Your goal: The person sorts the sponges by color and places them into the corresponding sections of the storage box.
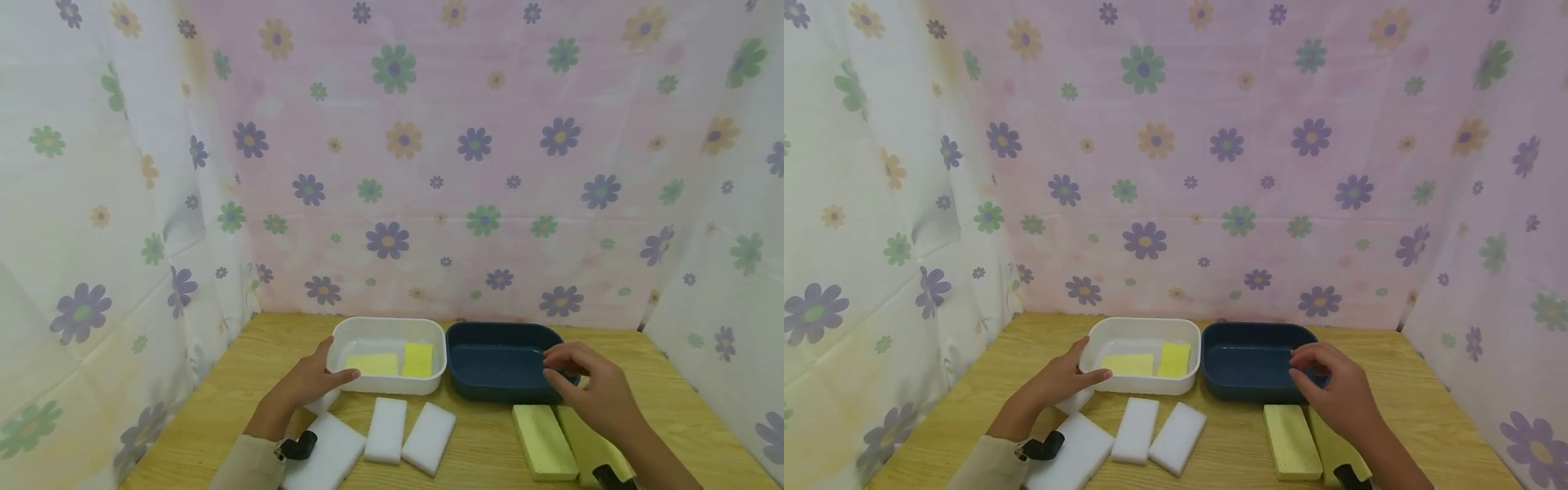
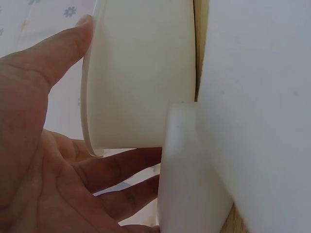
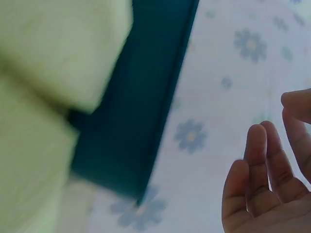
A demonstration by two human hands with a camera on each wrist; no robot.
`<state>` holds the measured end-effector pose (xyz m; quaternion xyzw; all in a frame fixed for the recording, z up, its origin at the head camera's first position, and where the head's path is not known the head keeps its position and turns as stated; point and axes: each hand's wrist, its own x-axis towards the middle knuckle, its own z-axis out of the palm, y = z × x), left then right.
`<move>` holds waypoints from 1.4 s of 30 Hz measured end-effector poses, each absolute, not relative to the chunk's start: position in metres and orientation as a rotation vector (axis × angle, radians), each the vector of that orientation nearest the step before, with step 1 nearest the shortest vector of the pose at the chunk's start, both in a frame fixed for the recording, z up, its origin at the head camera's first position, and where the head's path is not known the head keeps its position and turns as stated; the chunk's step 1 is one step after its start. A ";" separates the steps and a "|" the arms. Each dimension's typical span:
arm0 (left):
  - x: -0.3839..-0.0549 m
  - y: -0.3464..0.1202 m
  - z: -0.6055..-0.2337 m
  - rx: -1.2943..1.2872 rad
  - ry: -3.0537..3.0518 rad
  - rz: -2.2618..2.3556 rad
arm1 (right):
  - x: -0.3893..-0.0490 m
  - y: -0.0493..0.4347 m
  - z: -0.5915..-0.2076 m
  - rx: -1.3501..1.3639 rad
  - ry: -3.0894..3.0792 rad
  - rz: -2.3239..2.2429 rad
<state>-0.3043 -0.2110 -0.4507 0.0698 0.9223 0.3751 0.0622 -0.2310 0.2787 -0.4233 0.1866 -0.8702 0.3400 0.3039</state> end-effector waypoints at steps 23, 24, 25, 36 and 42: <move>-0.307 -0.212 -0.453 0.215 2.820 1.100 | -0.233 0.408 -0.478 0.030 -2.402 2.203; -0.307 -0.212 -0.453 0.216 2.818 1.100 | -0.234 0.412 -0.479 0.076 -2.403 2.226; -0.307 -0.212 -0.453 0.215 2.815 1.099 | -0.234 0.415 -0.480 0.110 -2.419 2.232; -0.308 -0.210 -0.451 0.222 2.814 1.104 | -0.235 0.443 -0.483 0.681 -2.745 2.243; -0.307 -0.211 -0.453 0.219 2.805 1.110 | -0.233 0.438 -0.476 0.746 -2.800 2.371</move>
